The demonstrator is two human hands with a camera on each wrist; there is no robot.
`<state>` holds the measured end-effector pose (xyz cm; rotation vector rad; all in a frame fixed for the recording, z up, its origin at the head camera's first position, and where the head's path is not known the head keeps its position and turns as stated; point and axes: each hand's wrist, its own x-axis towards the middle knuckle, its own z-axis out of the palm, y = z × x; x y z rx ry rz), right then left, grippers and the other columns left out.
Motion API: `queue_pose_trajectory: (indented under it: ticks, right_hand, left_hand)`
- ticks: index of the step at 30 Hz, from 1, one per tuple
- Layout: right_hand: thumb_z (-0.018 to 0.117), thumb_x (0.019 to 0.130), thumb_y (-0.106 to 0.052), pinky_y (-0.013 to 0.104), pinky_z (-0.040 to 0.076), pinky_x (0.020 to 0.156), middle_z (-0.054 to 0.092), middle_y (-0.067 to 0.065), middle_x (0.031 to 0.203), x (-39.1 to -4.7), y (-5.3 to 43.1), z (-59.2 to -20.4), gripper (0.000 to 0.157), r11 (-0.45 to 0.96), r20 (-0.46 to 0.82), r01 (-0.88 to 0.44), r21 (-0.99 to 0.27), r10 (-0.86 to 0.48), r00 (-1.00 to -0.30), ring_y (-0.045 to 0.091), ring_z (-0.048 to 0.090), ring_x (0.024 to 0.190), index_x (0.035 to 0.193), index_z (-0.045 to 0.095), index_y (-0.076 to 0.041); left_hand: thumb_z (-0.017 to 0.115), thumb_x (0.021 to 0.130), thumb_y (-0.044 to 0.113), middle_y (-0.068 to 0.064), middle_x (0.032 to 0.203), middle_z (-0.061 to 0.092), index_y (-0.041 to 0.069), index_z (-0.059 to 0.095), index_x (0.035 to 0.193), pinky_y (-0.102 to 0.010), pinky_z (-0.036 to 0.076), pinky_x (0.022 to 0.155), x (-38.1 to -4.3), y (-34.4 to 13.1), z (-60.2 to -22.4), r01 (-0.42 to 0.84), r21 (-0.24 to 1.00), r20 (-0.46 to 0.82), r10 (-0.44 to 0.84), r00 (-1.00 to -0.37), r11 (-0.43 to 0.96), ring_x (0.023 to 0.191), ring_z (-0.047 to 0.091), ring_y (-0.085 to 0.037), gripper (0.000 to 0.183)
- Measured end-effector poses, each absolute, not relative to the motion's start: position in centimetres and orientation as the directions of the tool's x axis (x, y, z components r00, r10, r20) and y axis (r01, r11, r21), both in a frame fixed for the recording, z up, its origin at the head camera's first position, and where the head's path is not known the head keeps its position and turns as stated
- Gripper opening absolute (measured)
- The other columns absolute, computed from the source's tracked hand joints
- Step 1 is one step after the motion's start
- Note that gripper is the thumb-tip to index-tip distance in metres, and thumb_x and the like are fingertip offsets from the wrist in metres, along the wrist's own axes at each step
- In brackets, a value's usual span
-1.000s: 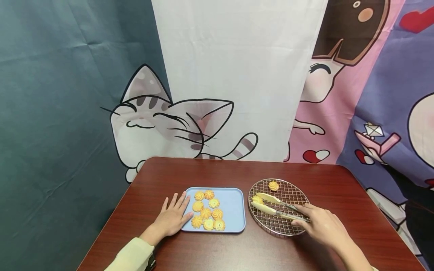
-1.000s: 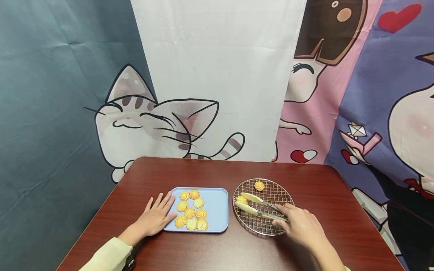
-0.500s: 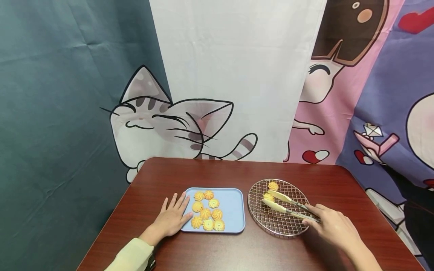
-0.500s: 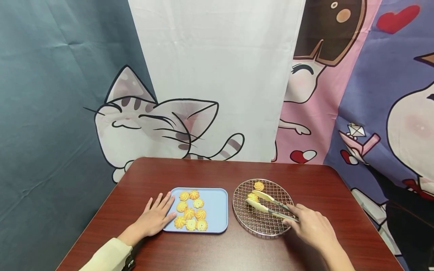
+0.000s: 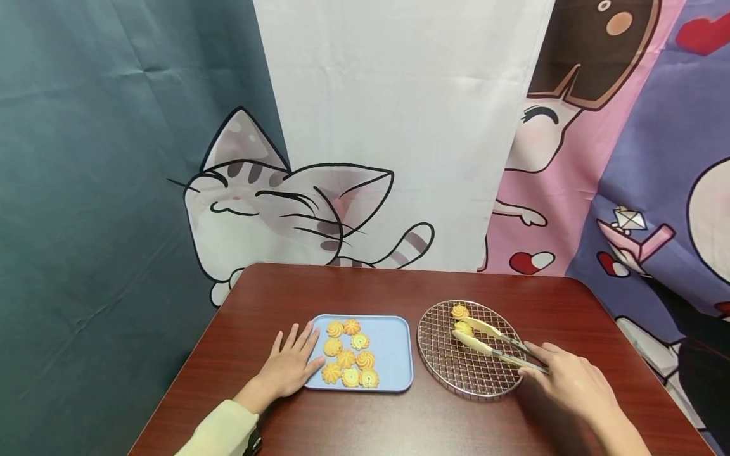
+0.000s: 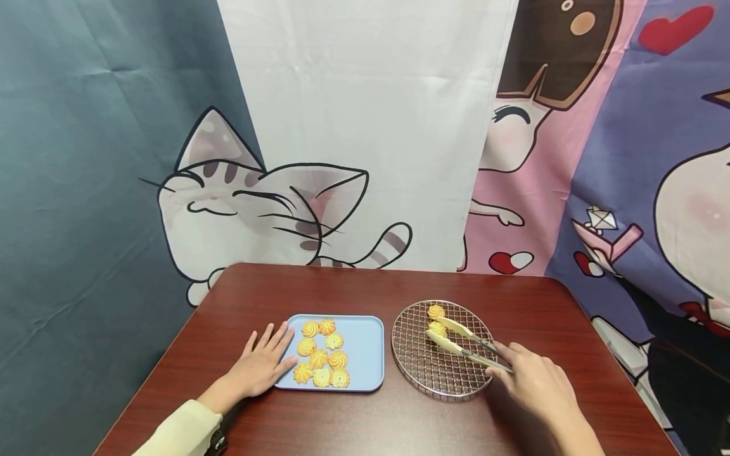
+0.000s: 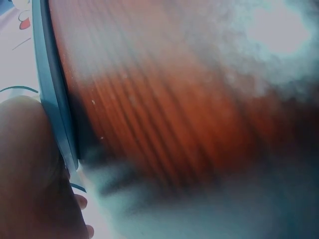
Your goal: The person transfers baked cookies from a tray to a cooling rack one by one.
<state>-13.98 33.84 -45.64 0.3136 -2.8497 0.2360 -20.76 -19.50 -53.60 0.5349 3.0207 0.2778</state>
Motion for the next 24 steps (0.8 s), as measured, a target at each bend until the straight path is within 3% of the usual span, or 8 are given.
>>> queue_pose_trajectory:
  ticks: [13, 24]
  right_hand:
    - [0.081, 0.084, -0.037, 0.051, 0.045, 0.051, 0.066, 0.004, 0.095, -14.1, 35.4, -45.6, 0.051, 0.975, 0.240, -0.169, -0.144, -0.132, -0.962, 0.032, 0.063, 0.067, 0.126, 0.070, -0.010]
    - [0.082, 0.083, -0.037, 0.050, 0.045, 0.050, 0.065, 0.002, 0.090, -14.6, 36.3, -45.6, 0.049, 0.978, 0.247, -0.141, -0.153, -0.101, -0.964, 0.035, 0.064, 0.067, 0.123, 0.071, -0.011]
  left_hand:
    - [0.039, 0.105, 0.056, -0.013, 0.168, 0.022, 0.009, 0.030, 0.160, -0.066, 0.006, 0.119, -20.8, -19.7, -54.0, 0.350, 0.214, 0.008, 0.357, -0.934, 0.912, 0.153, 0.015, -0.044, 0.073]
    - [0.040, 0.105, 0.055, -0.010, 0.168, 0.020, 0.012, 0.030, 0.160, -0.065, 0.006, 0.119, -20.9, -19.8, -54.1, 0.339, 0.198, -0.002, 0.346, -0.938, 0.920, 0.154, 0.014, -0.042, 0.071]
